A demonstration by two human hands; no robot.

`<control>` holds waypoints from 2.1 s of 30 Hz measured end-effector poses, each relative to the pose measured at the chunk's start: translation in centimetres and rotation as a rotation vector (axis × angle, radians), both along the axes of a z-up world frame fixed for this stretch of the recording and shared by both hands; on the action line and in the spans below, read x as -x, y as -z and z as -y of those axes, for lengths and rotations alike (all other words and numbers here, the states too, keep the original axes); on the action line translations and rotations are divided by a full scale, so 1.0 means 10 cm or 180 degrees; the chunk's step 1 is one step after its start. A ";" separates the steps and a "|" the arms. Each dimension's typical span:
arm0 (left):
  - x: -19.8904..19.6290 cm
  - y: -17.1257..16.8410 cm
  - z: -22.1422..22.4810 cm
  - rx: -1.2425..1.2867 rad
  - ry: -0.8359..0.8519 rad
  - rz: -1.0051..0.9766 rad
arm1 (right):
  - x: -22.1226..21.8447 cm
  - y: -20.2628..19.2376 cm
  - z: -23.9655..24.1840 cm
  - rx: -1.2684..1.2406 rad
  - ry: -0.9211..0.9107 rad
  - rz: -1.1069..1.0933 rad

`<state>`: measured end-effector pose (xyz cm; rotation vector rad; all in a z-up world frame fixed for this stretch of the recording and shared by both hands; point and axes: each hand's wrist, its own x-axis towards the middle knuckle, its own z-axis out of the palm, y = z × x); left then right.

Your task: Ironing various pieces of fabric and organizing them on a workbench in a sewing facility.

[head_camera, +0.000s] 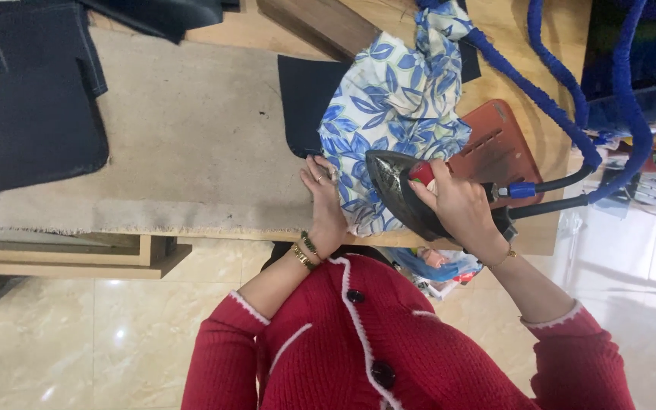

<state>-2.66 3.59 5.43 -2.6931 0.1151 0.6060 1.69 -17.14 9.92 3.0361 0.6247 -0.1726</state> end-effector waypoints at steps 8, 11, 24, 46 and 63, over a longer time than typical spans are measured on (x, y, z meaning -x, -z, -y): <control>0.21 0.44 -0.23 0.0356 0.0038 0.0358 | -0.18 0.08 -0.11 -0.0230 -0.0998 0.0374; 0.23 0.57 -0.29 0.0843 -0.0063 0.0699 | -0.25 0.06 -0.22 -0.0246 -0.1231 0.0501; 0.27 0.62 -0.53 0.2005 -0.0328 0.1228 | -0.47 -0.02 -0.41 -0.0556 -0.1340 0.0264; -0.24 0.94 -1.52 0.3626 -0.0632 0.2015 | -0.53 -0.06 -0.74 -0.0347 -0.1436 -0.0442; -0.50 0.74 -1.80 0.4165 -0.0671 0.1810 | -0.51 -0.11 -0.71 -0.0653 -0.1473 -0.0463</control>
